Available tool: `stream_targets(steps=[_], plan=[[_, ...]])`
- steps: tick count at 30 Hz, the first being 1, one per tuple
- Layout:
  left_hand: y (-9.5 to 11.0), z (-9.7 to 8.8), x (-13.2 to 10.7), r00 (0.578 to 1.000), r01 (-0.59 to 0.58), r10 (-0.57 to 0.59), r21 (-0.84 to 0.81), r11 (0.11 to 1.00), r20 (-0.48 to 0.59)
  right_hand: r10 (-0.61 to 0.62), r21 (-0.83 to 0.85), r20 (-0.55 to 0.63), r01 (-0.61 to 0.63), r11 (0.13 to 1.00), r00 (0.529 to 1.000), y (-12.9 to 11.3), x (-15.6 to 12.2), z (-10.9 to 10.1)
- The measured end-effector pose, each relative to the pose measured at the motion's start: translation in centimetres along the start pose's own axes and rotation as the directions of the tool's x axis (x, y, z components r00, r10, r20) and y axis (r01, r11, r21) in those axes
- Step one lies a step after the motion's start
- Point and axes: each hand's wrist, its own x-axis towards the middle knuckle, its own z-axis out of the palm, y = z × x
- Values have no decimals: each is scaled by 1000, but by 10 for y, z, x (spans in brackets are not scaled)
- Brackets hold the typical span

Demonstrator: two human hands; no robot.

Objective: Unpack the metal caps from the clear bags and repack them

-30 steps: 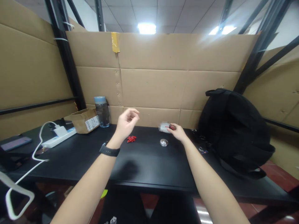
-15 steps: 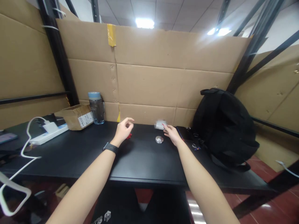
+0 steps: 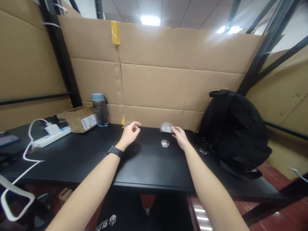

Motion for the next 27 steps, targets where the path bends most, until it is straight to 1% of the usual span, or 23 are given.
stream_targets(steps=[4,7,10,13,15,17,19,22,25,27], plan=[[4,-1,1,1000,-14,14,9,1000,-15,-90,2,38,90,996,995,-13,-5,5],[8,2,0,999,-29,29,-6,1000,21,-144,86,91,136,987,985,-25,-13,13],[13,8,-4,990,-67,70,-29,997,126,-171,151,169,146,978,971,-35,-24,22],[19,17,-11,959,-91,96,-33,995,266,-166,129,250,138,982,954,-45,-36,33],[25,25,-17,945,-121,119,-12,993,306,-154,120,294,123,985,943,-51,-44,41],[31,33,-22,944,-160,151,8,987,295,-145,159,340,95,983,929,-55,-51,49],[37,39,-26,951,-183,169,31,983,259,-138,207,386,60,977,912,-58,-56,56],[41,44,-27,960,-183,164,66,981,226,-120,198,437,35,980,891,-58,-59,60],[39,42,-25,949,-190,159,91,978,271,-102,136,445,45,990,890,-57,-56,54],[35,39,-25,929,-213,166,114,970,330,-100,90,426,68,994,899,-58,-53,48]])
